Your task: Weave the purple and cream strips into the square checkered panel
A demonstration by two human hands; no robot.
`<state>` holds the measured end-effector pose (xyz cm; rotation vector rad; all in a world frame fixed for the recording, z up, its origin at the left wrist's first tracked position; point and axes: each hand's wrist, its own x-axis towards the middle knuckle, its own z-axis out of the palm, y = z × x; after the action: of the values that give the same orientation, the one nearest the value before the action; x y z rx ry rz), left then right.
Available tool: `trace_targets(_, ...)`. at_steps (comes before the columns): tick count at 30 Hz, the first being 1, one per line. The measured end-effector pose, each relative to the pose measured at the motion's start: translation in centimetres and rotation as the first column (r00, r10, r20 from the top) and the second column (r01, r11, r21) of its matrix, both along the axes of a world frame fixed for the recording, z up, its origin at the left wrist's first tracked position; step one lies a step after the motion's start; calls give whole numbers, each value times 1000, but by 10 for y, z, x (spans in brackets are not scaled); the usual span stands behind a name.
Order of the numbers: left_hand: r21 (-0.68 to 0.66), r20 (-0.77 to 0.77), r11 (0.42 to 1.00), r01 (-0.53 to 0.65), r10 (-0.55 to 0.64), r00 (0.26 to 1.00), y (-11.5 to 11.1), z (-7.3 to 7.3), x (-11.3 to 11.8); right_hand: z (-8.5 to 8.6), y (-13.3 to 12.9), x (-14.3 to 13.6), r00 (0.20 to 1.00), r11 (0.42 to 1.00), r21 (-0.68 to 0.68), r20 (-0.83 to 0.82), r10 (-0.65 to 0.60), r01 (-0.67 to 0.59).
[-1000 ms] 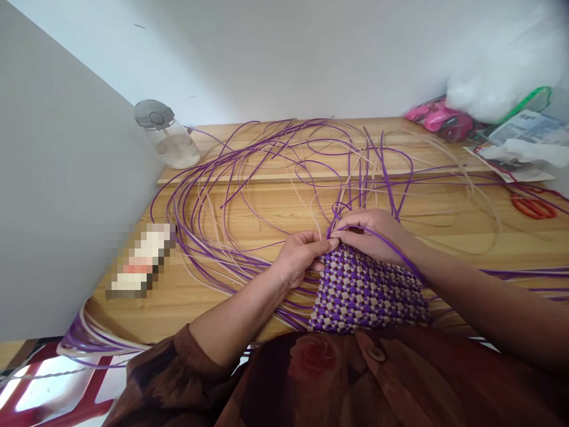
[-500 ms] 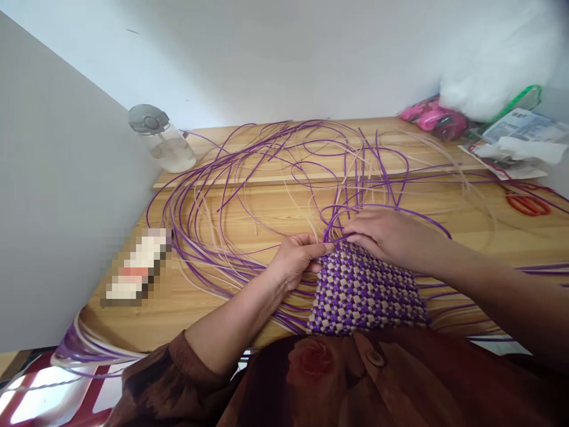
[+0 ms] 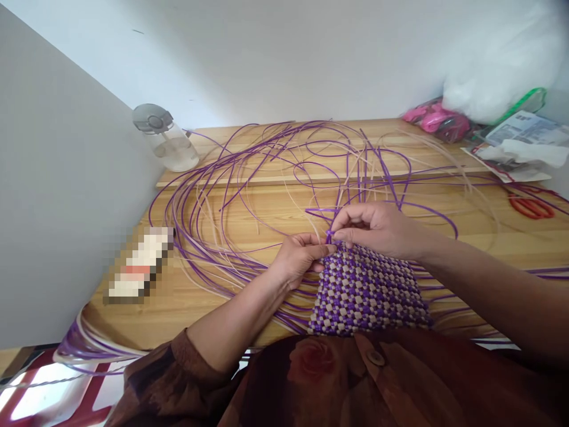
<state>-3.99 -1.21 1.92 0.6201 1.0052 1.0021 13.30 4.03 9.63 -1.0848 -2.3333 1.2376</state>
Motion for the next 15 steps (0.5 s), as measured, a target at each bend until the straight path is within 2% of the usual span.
trace_targets(3,1,8,1000,2,-2,1000,0,0,0,-9,7,5,994,993,-45,14,-111,111)
trace_targets(8,4,17,1000,-4,4,1000,0,-2,1,-7,4,5,990,995,-34,103,-92,95)
trace_targets(10,12,16,1000,-5,5,1000,1,-2,1,-3,2,0,985,997,44,157,-71,65)
trace_targets(12,27,14,1000,-11,11,1000,0,-2,1,2,1,-7,970,982,186,233,-67,24)
trace_targets(15,44,9,999,-24,24,1000,0,-1,1,10,3,-15,941,948,303,338,-9,-99)
